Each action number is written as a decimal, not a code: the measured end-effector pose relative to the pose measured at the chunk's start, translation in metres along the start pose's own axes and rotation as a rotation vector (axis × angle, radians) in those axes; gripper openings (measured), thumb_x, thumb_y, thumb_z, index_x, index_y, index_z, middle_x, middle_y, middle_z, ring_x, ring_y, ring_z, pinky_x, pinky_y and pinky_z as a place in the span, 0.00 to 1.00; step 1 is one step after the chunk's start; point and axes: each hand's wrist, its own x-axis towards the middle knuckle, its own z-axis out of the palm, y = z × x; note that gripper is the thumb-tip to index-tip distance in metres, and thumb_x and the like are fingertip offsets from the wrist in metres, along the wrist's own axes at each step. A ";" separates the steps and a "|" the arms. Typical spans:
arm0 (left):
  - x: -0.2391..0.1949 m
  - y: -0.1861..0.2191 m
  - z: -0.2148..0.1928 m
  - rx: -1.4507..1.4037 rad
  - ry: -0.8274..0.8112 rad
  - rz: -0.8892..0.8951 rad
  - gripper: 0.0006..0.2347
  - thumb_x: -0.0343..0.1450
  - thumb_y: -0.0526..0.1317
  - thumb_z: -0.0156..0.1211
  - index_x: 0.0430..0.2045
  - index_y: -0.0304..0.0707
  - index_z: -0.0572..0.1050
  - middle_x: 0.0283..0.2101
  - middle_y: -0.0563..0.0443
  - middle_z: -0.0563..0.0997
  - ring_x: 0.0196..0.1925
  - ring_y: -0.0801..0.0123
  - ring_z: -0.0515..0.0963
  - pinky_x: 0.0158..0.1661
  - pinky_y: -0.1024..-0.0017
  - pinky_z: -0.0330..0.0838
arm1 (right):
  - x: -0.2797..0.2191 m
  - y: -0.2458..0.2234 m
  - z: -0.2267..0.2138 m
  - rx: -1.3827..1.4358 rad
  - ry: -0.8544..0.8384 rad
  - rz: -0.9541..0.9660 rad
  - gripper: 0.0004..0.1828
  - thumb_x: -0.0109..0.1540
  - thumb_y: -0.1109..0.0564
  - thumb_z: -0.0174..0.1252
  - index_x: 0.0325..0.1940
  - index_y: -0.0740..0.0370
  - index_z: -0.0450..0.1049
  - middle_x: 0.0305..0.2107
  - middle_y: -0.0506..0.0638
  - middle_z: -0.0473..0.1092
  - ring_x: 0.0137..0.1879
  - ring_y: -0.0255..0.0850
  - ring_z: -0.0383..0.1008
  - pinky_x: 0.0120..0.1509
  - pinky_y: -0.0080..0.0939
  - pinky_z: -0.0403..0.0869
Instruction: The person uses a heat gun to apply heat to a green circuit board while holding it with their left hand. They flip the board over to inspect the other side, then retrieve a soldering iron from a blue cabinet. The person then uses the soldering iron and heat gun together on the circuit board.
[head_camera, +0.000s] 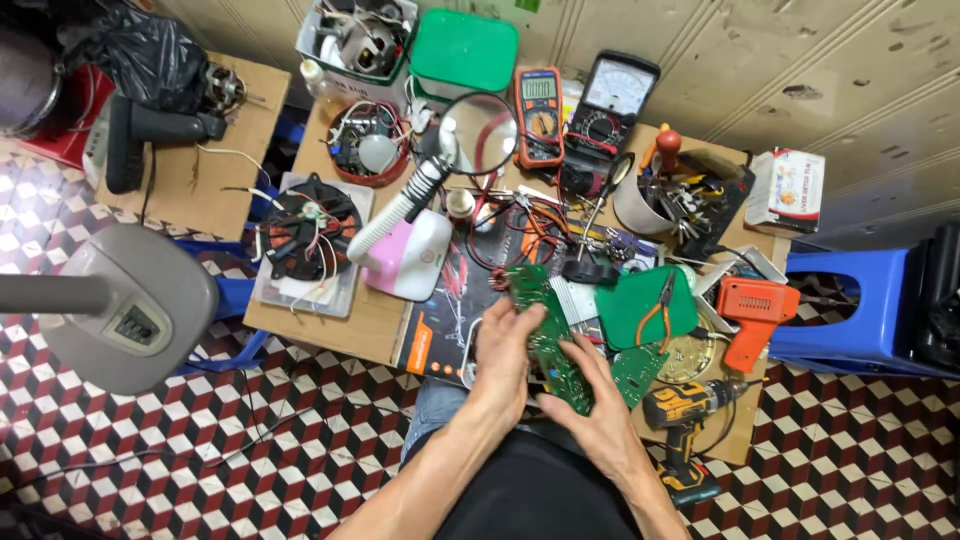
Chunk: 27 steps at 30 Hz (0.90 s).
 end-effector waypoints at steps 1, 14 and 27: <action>-0.006 0.014 0.002 0.000 -0.008 0.002 0.22 0.69 0.36 0.64 0.56 0.32 0.65 0.53 0.40 0.79 0.52 0.62 0.79 0.54 0.66 0.74 | -0.001 0.003 0.002 -0.002 0.007 -0.004 0.45 0.52 0.45 0.70 0.70 0.61 0.65 0.74 0.59 0.54 0.80 0.51 0.52 0.78 0.52 0.54; 0.024 0.060 -0.071 0.350 -0.312 -0.284 0.23 0.70 0.49 0.62 0.56 0.35 0.72 0.52 0.46 0.80 0.53 0.67 0.79 0.56 0.68 0.74 | -0.019 -0.041 0.022 1.684 0.144 0.367 0.41 0.59 0.37 0.57 0.70 0.61 0.63 0.61 0.67 0.66 0.64 0.67 0.67 0.65 0.78 0.64; 0.030 0.086 -0.067 0.394 -0.548 -0.288 0.14 0.71 0.41 0.63 0.48 0.35 0.76 0.45 0.52 0.85 0.46 0.74 0.83 0.51 0.75 0.76 | -0.014 -0.015 0.048 1.482 0.500 0.416 0.36 0.67 0.34 0.49 0.66 0.66 0.65 0.58 0.60 0.69 0.63 0.53 0.71 0.72 0.60 0.64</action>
